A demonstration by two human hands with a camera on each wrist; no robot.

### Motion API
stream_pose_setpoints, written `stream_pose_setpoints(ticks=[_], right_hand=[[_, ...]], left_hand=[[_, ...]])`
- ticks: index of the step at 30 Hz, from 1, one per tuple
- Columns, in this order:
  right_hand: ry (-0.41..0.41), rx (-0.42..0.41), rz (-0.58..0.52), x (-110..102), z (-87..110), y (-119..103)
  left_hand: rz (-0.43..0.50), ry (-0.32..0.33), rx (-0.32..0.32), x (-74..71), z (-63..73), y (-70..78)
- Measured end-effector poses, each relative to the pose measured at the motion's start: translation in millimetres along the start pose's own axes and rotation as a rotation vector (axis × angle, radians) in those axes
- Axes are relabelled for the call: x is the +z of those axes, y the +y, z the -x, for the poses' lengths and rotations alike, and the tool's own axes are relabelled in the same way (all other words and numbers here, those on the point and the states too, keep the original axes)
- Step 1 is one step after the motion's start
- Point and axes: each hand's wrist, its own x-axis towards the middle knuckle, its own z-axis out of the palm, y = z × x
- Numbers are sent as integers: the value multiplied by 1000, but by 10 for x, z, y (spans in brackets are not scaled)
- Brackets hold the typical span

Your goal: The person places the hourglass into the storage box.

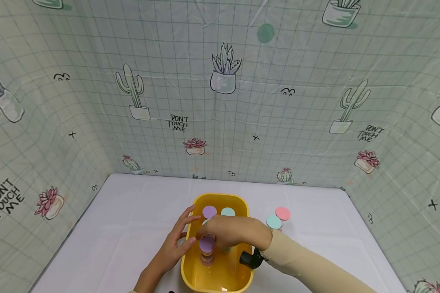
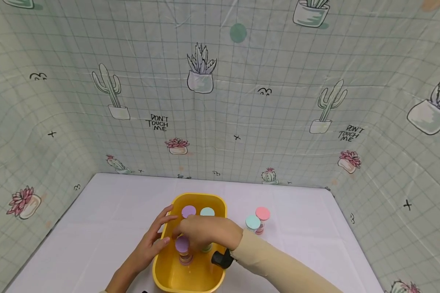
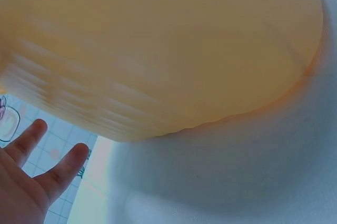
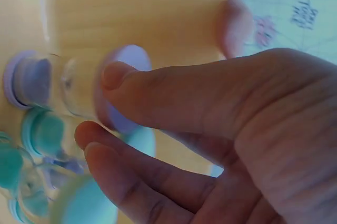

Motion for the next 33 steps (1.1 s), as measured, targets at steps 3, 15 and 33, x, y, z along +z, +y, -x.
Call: stream_pose_setpoints(ticks=[3,15,33], right_hand=[[42,4,-82,-82,99,42],[428,31,-155,-379,809,571],[501,277,-246,158,1581,1503]], left_hand=[[-2,-1,-4,5,-6,7],[12,9,-55,6,-19,25],[24,5,-88,23,-15,49]])
